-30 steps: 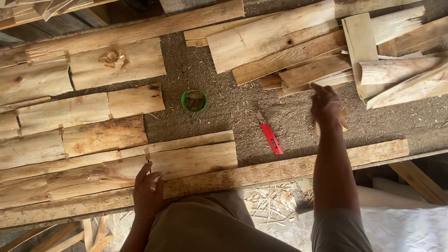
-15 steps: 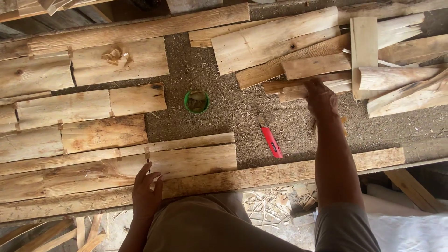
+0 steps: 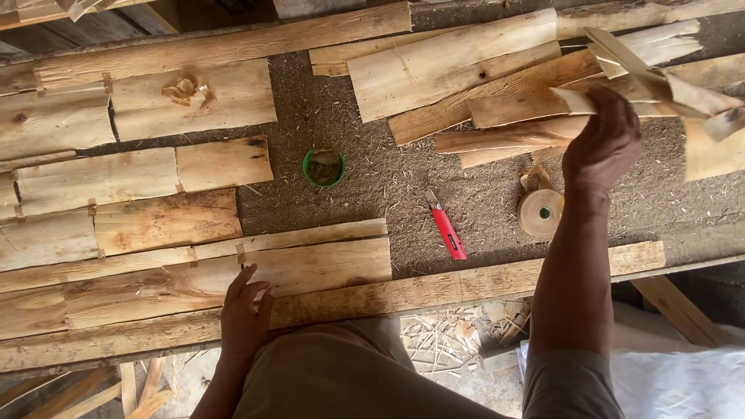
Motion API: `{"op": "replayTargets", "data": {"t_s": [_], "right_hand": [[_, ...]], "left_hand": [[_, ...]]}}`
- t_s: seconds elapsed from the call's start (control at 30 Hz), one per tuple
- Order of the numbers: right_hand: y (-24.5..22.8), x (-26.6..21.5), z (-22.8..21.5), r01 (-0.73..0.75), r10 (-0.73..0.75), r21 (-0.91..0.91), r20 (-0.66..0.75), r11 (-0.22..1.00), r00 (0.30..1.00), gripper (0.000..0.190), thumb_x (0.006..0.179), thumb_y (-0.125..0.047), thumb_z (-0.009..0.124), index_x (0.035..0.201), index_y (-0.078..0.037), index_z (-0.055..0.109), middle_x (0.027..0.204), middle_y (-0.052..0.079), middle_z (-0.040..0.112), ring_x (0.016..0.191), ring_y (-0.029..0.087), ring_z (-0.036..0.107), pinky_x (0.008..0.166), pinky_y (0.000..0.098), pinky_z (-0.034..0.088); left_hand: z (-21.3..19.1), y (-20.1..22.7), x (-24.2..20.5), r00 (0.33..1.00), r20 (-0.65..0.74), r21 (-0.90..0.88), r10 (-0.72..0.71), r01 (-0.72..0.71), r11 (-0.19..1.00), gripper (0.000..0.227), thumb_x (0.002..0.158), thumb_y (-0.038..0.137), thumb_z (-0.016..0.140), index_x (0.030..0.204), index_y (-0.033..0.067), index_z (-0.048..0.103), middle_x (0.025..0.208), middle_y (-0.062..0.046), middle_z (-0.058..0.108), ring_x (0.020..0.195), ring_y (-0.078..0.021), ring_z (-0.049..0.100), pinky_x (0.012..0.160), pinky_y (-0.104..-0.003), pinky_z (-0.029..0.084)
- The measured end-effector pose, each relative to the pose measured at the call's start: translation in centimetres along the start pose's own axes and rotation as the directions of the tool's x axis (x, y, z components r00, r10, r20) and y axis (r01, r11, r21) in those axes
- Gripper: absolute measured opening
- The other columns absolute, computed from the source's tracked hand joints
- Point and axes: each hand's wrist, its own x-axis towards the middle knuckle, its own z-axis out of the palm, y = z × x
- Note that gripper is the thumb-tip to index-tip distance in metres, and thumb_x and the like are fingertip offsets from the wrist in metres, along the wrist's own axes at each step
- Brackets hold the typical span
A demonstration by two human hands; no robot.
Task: Assembling and trimming bamboo strips to form a flat panel, using adhesive and a utility knife.
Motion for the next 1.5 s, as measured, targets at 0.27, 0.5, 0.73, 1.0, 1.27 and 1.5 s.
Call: {"op": "replayTargets", "data": {"t_s": [0.27,0.5,0.73,1.0,1.27,1.5], "right_hand": [[-5.5,-4.1,2.3,0.088,-0.104,0.099,0.163,0.991,0.981,0.013,0.108,-0.024,0.061,0.109,-0.011,0.061,0.1,0.007,0.071,0.086,0.019,0.065,0.069,0.0301,0.056],[-16.1,-8.5,2.0,0.275,-0.246,-0.087,0.253,0.958,0.936,0.019,0.112,-0.021,0.052,0.115,-0.011,0.067,0.085,0.004,0.065,0.057,0.011,0.045,0.046,0.027,0.035],[-25.5,-10.7,-2.6,0.354,-0.42,0.244,0.329,0.903,0.846,0.016,0.103,-0.009,0.058,0.115,-0.009,0.068,0.109,0.011,0.067,0.069,0.013,0.052,0.052,0.0252,0.04],[-30.3,-10.4,-5.8,0.343,-0.53,0.474,0.346,0.811,0.774,0.034,0.091,-0.008,0.061,0.125,-0.004,0.069,0.116,0.009,0.065,0.092,0.021,0.058,0.079,0.0371,0.05],[-27.7,-12.7,-5.2,0.196,-0.421,0.674,0.188,0.713,0.887,0.023,0.097,-0.022,0.068,0.11,-0.004,0.068,0.107,0.012,0.067,0.09,0.024,0.062,0.079,0.0388,0.049],[-19.3,-19.2,-1.6,-0.112,0.082,0.019,0.563,0.994,0.823,0.031,0.093,-0.038,0.066,0.103,-0.009,0.066,0.096,0.015,0.07,0.078,0.026,0.063,0.063,0.0399,0.053]], "left_hand": [[0.4,-0.8,-0.2,0.996,-0.021,0.072,0.083,-0.081,0.994,0.014,0.092,0.019,0.073,0.102,0.0079,0.074,0.146,-0.012,0.06,0.136,-0.0328,0.057,0.101,-0.044,0.055],[0.1,0.8,0.5,0.998,-0.01,0.013,0.069,-0.069,0.998,0.015,0.092,0.019,0.072,0.102,0.0076,0.073,0.147,-0.01,0.059,0.136,-0.0319,0.058,0.102,-0.043,0.054],[0.2,4.8,3.0,0.988,0.102,-0.091,0.115,-0.106,0.99,0.022,0.093,0.022,0.073,0.105,0.0039,0.072,0.141,-0.015,0.062,0.12,-0.0286,0.067,0.095,-0.042,0.057],[3.6,7.4,6.2,0.899,0.427,-0.692,-0.092,0.391,0.607,0.033,0.099,0.017,0.063,0.125,-0.0021,0.056,0.109,-0.015,0.073,0.098,-0.0249,0.076,0.081,-0.035,0.064],[4.4,6.5,7.8,0.873,0.382,-0.75,-0.302,0.484,0.451,0.026,0.096,0.003,0.065,0.12,-0.0042,0.057,0.099,-0.015,0.074,0.094,-0.0241,0.077,0.076,-0.032,0.062],[8.5,-0.2,9.9,0.929,0.192,-0.842,-0.316,0.322,0.432,0.027,0.098,0.001,0.065,0.124,-0.0049,0.059,0.098,-0.012,0.072,0.086,-0.0215,0.076,0.068,-0.029,0.059]]}}
